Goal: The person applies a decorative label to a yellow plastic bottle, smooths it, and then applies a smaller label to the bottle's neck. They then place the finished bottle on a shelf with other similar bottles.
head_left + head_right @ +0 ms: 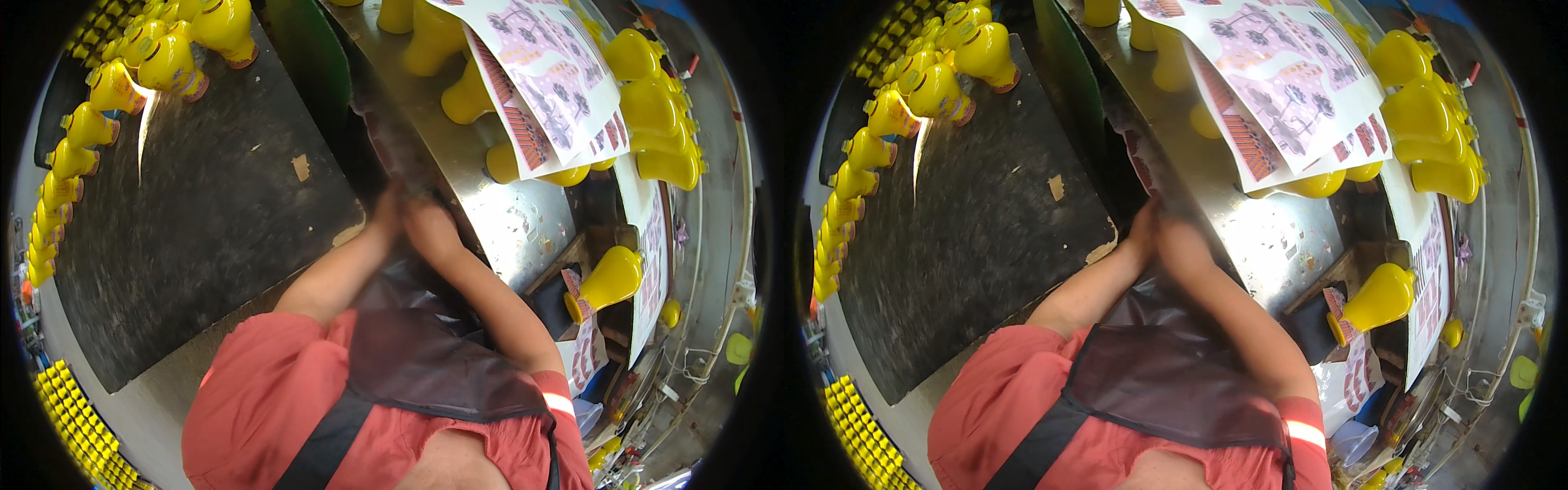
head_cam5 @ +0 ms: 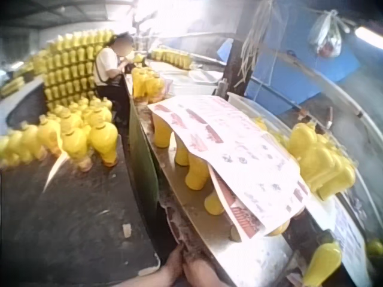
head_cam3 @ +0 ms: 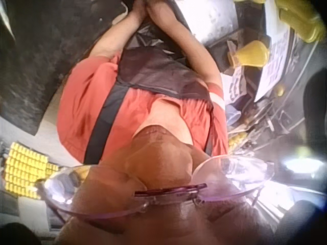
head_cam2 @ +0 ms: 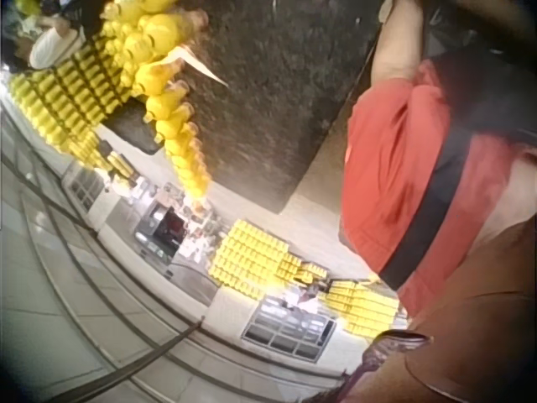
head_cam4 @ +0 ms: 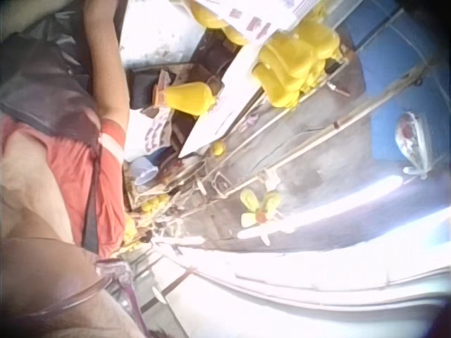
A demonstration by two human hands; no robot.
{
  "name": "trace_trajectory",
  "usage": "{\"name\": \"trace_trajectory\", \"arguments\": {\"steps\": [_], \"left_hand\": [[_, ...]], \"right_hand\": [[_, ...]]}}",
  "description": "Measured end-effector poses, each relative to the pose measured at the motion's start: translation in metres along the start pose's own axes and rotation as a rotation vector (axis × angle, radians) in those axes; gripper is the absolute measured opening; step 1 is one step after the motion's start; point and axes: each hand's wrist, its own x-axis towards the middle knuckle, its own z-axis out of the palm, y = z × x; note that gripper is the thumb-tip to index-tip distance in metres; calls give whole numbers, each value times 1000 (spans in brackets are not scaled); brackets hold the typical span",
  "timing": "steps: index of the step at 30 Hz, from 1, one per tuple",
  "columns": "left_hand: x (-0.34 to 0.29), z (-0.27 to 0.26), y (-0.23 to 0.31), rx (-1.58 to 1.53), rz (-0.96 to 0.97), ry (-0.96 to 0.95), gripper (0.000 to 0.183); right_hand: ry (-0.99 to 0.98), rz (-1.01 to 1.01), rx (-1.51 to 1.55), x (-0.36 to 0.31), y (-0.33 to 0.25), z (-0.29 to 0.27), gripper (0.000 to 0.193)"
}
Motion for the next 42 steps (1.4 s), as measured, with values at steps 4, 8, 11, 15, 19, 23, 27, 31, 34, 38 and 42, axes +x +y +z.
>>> {"name": "trace_trajectory", "arguments": {"steps": [4,8,11,15,19,23,27,31,34,38,42], "left_hand": [[21,-18,-5,-277,-96,-140,45],[36,-31,-21,-207,30,32,42],[42,-39,-27,-232,148,75,40],[34,-42,-27,-263,155,57,30],[23,-34,-21,-305,66,130,18],[27,-34,-27,-385,47,91,17],[40,-53,-33,-345,65,26,27],[41,-54,-34,-346,57,46,34],[33,-42,-32,-358,34,87,34],[26,-34,-28,-270,55,127,36],[28,-40,-26,-285,79,74,41]], "right_hand": [[-86,216,125,36,7,20,43],[46,363,597,49,8,11,60],[-3,461,725,53,3,-2,66],[-177,456,488,58,-4,-10,77],[-28,431,432,59,-8,-5,83],[-50,422,305,59,-8,-4,66],[-132,317,97,63,-10,-10,56],[-202,330,94,68,-10,-7,48],[-302,320,65,69,-3,6,45],[-132,151,100,70,11,29,45],[328,-107,-271,66,17,37,18]]}}
